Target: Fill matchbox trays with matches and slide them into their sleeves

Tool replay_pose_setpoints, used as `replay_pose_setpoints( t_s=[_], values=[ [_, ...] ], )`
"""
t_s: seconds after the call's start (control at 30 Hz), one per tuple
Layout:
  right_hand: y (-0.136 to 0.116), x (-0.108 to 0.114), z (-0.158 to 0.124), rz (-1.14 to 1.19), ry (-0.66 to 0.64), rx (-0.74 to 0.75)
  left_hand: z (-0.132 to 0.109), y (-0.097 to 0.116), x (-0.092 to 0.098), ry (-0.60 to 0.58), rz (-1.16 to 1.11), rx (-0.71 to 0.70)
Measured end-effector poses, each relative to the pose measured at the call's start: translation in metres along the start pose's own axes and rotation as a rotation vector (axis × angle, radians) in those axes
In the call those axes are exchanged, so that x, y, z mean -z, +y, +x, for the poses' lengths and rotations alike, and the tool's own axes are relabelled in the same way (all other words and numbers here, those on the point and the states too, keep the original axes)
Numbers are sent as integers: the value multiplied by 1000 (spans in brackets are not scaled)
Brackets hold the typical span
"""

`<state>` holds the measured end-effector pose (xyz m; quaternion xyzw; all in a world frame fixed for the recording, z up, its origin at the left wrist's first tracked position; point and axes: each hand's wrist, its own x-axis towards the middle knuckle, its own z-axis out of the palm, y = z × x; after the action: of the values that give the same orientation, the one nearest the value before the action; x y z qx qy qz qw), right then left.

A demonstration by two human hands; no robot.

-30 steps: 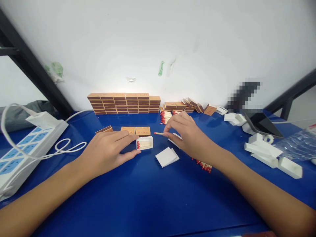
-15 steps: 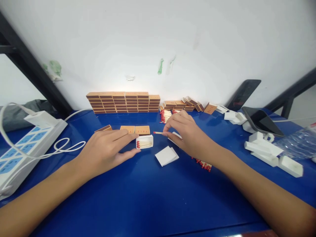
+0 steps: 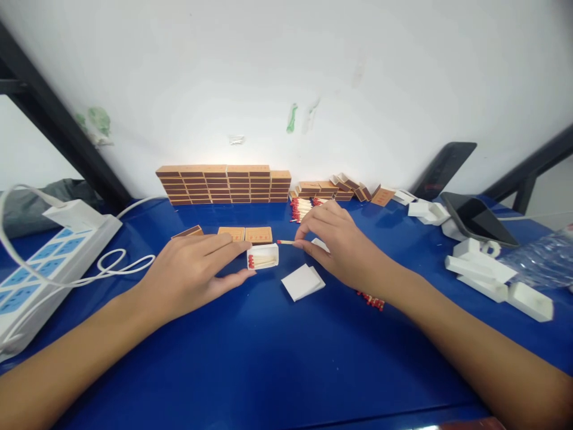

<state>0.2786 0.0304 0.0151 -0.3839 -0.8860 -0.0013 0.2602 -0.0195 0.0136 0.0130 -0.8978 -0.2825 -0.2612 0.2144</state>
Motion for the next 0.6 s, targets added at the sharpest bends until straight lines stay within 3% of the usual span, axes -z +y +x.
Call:
replay_pose_setpoints(
  t_s=[0.6],
  values=[
    [-2,2,0,-18,-1,9,-1,1,-1,-22,-23,17]
  ],
)
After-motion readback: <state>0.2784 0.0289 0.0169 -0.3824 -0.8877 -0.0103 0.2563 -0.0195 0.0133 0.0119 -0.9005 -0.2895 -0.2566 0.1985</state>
